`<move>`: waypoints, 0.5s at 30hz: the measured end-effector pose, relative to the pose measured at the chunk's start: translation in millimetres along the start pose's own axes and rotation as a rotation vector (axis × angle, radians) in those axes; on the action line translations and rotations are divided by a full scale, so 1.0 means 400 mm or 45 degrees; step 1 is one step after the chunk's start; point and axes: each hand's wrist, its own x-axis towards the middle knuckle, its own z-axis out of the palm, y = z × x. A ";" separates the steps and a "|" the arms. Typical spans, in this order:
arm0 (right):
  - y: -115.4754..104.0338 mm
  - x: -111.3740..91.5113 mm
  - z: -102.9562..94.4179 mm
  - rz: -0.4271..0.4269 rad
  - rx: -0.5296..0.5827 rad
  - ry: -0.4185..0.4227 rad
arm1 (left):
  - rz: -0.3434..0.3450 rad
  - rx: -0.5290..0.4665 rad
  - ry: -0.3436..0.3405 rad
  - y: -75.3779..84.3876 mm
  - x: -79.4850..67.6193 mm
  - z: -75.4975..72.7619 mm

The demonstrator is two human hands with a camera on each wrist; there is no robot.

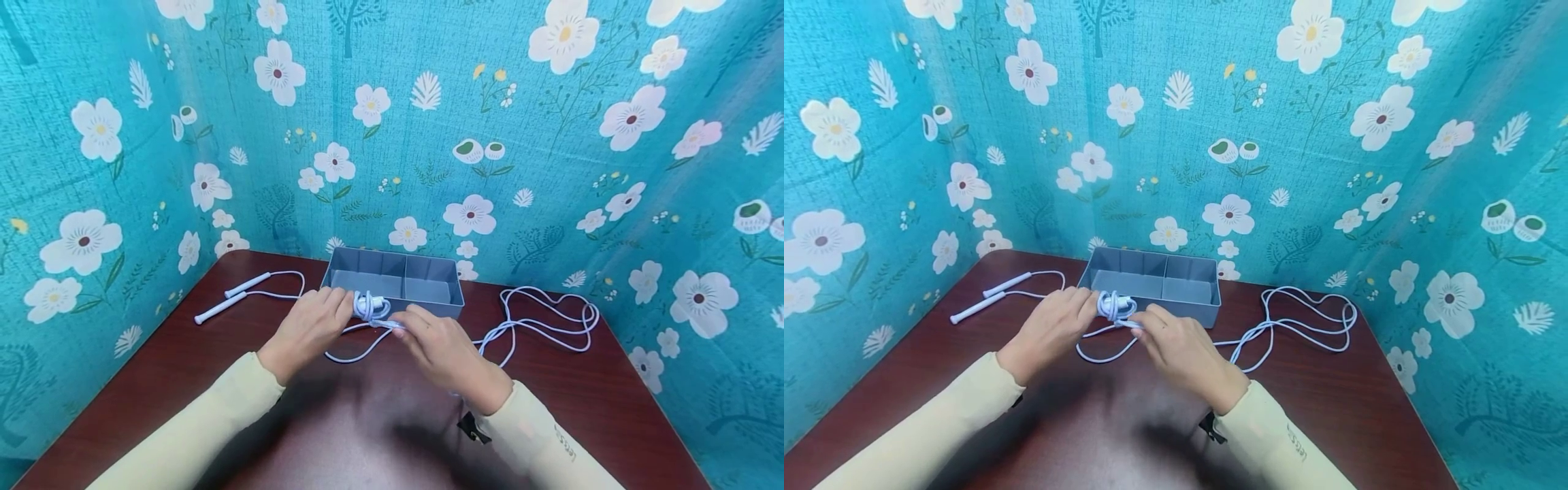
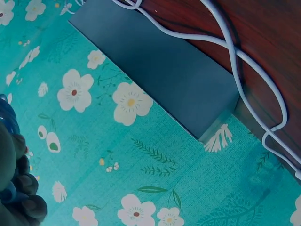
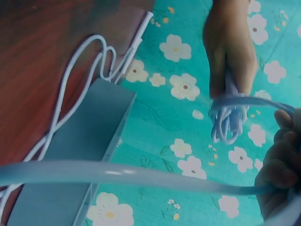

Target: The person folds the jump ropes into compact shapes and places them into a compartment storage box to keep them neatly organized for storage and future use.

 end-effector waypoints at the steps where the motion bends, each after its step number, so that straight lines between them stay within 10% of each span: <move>1: 0.003 0.004 -0.004 0.015 0.002 0.004 | 0.017 -0.015 0.015 0.002 -0.001 0.000; 15: 0.052 0.015 0.001 0.232 0.090 0.060 | 0.217 -0.116 0.105 0.027 0.004 -0.028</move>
